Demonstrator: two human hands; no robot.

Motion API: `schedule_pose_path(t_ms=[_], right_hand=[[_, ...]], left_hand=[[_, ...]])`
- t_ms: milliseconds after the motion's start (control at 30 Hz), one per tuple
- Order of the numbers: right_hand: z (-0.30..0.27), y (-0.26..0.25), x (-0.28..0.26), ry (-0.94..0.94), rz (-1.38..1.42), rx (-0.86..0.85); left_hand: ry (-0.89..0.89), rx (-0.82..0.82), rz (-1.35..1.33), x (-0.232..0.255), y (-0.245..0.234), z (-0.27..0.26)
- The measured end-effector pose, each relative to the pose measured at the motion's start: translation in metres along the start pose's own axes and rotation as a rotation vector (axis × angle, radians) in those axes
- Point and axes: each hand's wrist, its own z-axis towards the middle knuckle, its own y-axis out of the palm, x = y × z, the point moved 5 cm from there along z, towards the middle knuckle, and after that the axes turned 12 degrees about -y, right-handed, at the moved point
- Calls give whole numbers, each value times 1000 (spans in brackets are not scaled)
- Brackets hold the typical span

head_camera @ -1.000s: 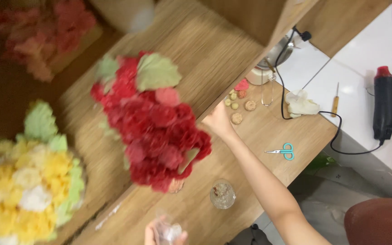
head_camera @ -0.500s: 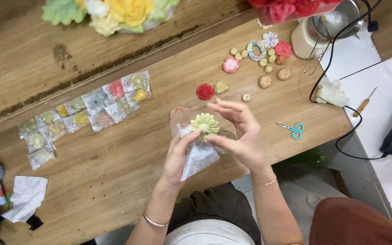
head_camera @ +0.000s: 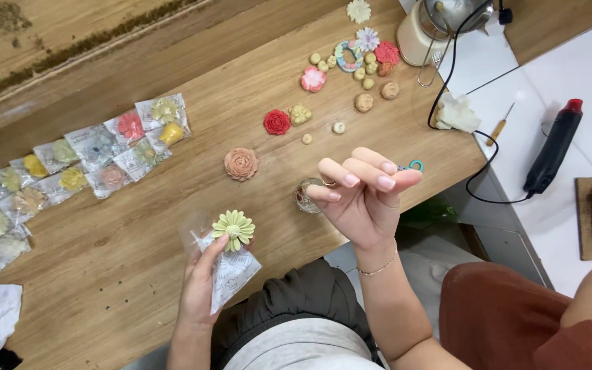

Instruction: Packaging decorative flower-shaped wax melts into small plastic bags.

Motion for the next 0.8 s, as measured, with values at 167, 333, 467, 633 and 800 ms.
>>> schedule_pose_path(t_ms=[167, 333, 467, 633, 800], right_hand=[[0, 12, 5, 5, 22, -8], [2, 23, 8, 7, -9, 3], [1, 30, 6, -12, -29, -16], [-3, 32, 3, -24, -77, -24], [-2, 30, 6, -17, -94, -9]], left_hand=[[30, -9, 23, -4, -2, -5], [47, -46, 54, -4, 4, -1], [12, -43, 66, -1, 17, 0], [-3, -94, 65, -4, 24, 3], [-15, -56, 67, -4, 21, 0]])
